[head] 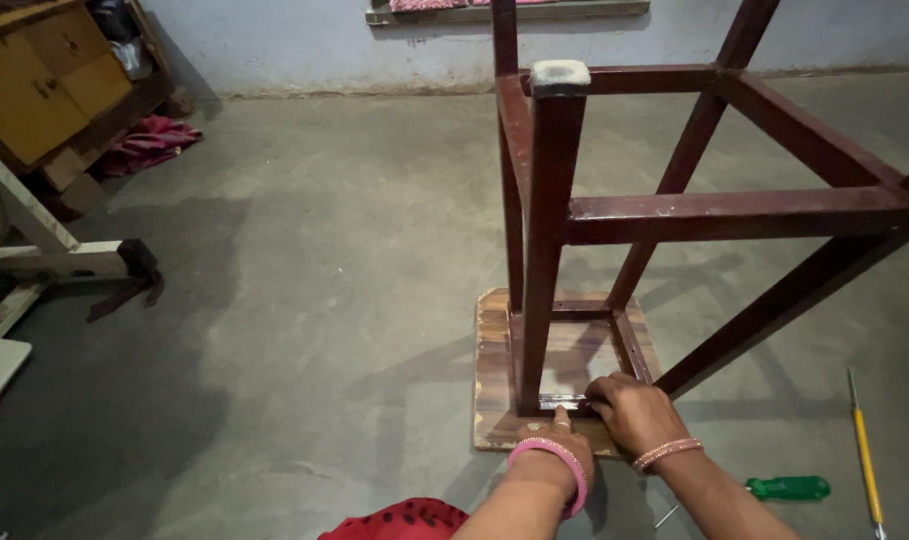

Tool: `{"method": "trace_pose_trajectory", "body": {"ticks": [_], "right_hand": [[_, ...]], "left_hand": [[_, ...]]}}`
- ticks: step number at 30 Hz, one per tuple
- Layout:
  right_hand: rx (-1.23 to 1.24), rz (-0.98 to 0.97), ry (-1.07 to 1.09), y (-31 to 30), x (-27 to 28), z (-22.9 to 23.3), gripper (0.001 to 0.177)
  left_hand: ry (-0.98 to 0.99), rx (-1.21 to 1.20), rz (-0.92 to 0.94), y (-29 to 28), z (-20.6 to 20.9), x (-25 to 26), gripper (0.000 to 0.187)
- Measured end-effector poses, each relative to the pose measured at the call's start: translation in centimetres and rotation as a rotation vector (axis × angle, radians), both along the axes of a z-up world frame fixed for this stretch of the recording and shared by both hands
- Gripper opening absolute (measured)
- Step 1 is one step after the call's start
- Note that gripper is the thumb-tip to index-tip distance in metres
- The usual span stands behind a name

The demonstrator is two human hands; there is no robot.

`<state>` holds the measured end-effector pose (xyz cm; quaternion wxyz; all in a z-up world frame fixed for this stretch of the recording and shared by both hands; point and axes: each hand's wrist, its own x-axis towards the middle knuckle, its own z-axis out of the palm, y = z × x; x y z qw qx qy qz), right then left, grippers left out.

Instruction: The person assembles a small wooden stool by attaching a square wooden seat to a metal frame using screws and a screwdriver. They position the seat, insert screws, and tighten them to secure the seat to the frame.

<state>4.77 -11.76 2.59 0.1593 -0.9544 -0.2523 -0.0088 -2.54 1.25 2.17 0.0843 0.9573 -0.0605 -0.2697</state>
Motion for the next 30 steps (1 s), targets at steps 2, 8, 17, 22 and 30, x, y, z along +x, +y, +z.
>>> {"method": "trace_pose_trajectory", "body": {"ticks": [2,8,17,22,30], "right_hand": [[0.008,0.009,-0.02,-0.09,0.0,-0.14,0.017],[0.044,0.059,-0.05,-0.23,-0.06,-0.37,0.016],[0.009,0.047,-0.076,-0.27,-0.32,-0.89,0.013],[0.031,0.055,-0.078,-0.3,-0.37,-0.76,0.015],[0.008,0.049,-0.04,0.05,-0.6,-0.02,0.017]], "left_hand": [[0.035,-0.015,0.014,0.02,-0.04,0.13,0.059],[-0.042,-0.021,0.026,-0.08,-0.68,0.12,0.056],[-0.027,-0.02,0.0,0.07,-0.36,0.02,0.057],[-0.037,-0.024,-0.001,0.03,-0.34,-0.15,0.056],[-0.043,-0.021,0.0,0.04,-0.92,-0.13,0.057]]}}
